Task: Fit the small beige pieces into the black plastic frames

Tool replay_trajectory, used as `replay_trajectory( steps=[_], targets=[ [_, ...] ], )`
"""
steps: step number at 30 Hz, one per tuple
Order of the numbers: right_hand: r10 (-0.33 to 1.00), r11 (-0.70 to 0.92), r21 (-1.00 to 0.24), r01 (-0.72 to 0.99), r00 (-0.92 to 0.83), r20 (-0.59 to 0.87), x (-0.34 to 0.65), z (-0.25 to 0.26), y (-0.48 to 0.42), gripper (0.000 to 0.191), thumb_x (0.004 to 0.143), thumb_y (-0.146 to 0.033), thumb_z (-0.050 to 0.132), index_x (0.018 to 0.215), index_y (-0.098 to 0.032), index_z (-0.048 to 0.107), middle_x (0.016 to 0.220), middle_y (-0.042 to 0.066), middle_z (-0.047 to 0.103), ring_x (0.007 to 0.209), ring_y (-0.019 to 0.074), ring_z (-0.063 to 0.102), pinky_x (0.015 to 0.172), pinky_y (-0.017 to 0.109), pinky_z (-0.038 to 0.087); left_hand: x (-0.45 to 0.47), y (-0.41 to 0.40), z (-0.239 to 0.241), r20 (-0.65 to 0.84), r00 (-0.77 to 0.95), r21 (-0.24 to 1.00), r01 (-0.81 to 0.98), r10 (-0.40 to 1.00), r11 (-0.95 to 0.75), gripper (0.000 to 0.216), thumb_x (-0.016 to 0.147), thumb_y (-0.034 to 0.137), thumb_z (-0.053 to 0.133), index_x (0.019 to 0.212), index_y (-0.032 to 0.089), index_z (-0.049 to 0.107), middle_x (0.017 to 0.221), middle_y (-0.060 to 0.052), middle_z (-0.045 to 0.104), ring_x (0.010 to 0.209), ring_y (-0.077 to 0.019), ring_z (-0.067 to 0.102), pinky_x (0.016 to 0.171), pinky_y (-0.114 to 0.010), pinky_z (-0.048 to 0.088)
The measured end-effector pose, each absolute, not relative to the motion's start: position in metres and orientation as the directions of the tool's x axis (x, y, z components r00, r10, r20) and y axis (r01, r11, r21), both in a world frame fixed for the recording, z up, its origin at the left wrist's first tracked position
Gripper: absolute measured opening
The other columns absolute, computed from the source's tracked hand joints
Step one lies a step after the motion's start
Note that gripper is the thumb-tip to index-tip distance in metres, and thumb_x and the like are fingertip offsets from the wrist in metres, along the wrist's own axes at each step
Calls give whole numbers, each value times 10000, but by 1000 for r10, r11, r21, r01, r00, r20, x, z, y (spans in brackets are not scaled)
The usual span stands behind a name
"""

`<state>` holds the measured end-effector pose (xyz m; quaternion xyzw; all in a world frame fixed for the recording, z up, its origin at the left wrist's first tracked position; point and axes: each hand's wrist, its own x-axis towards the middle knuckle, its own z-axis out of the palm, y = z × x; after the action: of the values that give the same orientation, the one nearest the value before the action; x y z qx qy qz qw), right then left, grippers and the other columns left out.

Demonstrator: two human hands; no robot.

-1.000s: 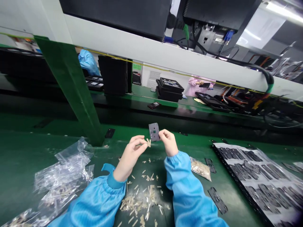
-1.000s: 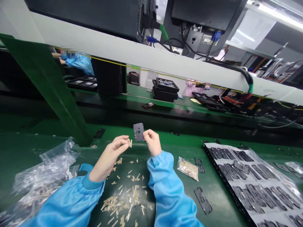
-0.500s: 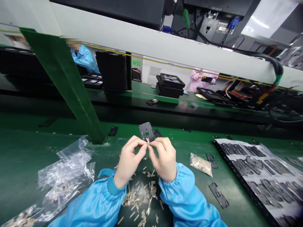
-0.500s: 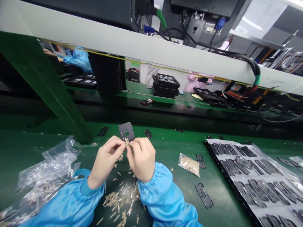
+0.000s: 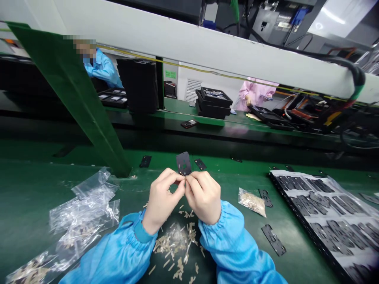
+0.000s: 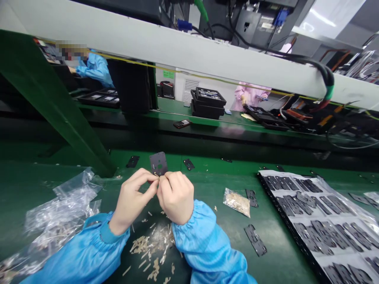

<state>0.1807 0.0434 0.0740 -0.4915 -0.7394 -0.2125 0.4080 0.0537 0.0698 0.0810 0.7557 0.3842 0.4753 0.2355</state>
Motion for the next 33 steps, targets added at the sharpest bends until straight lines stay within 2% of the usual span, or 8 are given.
replay_trajectory(
  steps=[11,33],
  targets=[
    [605,448,-151,881,-174,777,184,77,45,116,828,-128,497,826,-144,613,800,61,625,732,149,531,640,269,456,52,72,83,502,270,741,355,822,-569,134,779,117,509,682,168,586,700,1,534,681,-118,526,625,-224,418],
    [617,443,-141,885,-186,764,184,78,44,139,826,-117,481,755,-151,596,773,55,616,712,148,520,611,266,442,54,71,84,509,288,722,370,811,-585,138,769,120,507,660,168,577,681,3,524,663,-119,519,613,-227,411]
  ],
)
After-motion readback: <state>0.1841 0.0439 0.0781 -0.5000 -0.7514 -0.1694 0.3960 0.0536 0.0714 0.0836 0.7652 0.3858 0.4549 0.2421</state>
